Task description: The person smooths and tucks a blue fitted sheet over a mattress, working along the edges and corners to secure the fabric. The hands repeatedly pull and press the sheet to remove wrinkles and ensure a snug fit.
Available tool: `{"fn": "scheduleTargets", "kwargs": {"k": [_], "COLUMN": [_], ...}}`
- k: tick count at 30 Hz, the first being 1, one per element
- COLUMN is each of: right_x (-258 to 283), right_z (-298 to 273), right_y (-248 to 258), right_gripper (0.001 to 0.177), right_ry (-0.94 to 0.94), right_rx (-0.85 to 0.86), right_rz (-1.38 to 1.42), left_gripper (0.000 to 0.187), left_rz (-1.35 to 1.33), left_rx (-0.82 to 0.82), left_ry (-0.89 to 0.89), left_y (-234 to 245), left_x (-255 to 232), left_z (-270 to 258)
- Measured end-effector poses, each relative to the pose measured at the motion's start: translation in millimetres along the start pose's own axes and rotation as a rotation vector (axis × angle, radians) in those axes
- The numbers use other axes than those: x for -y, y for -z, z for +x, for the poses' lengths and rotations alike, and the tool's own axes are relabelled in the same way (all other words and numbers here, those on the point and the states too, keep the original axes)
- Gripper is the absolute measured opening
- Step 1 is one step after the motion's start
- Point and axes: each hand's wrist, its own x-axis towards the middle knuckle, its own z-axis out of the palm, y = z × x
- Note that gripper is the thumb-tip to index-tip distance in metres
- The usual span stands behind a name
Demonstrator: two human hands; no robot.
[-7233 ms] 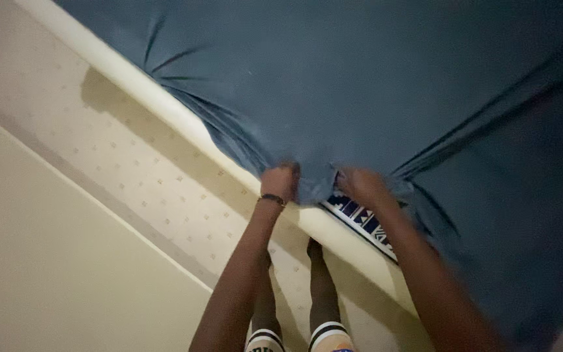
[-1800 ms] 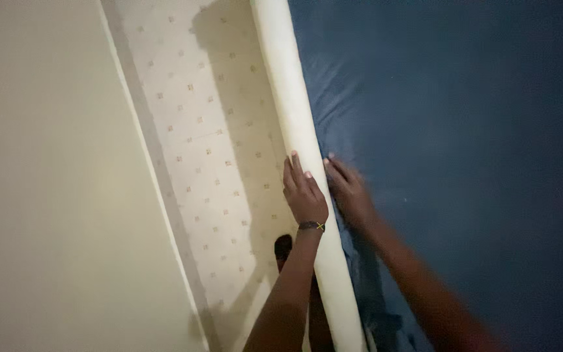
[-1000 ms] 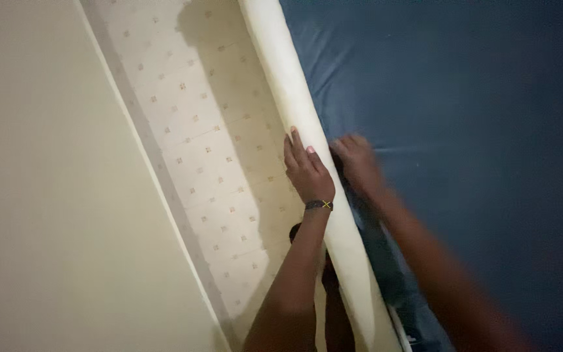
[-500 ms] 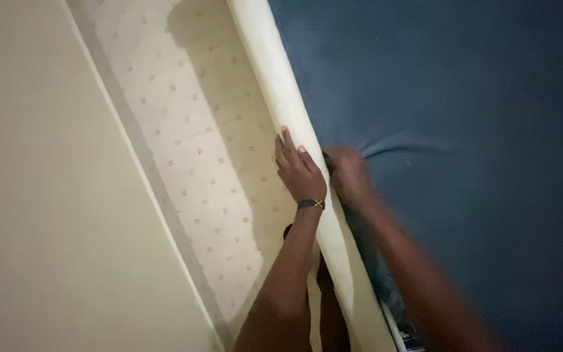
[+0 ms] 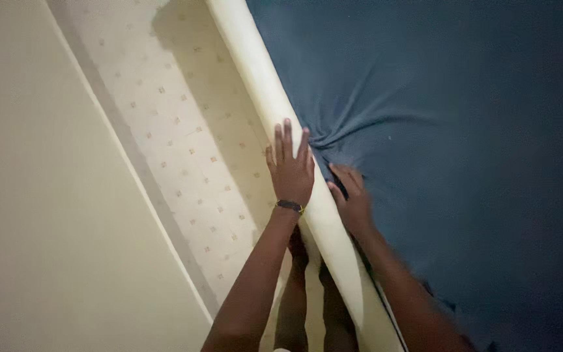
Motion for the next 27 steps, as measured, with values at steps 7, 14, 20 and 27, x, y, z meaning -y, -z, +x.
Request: {"fn": "scheduleTargets", "kwargs": {"k": [7,14,20,27], "right_x": [-3.9,1.4,16.7,14.4], "right_z": [-19.6,-14.5,-12.3,-18.1], "right_y": [9.6,22.7,45.1,43.0], "right_gripper": [0.048,0.032,0.031,0.021], "right_ry": [0.107,0.225,0.119,-0.077], "right_rx": [-0.024,-0.078,0.166,0.093], "right_rz": [-0.027,-0.066,0.41,0.252], "left_gripper": [0.055,0.063,0.053,0.033], "left_rz": [-0.041,0.009,0.005,0.0], "left_rx": [0.14,0.145,0.149,0.101], "left_ry": [-0.131,-0.171,-0.188,-0.263], "left_y": [6.8,3.3,2.8,-1.8], "left_x": [-0.6,-13.9,-23.8,-32.7], "left_z": [-41.2,-67.4,-79.1,-76.0]}}
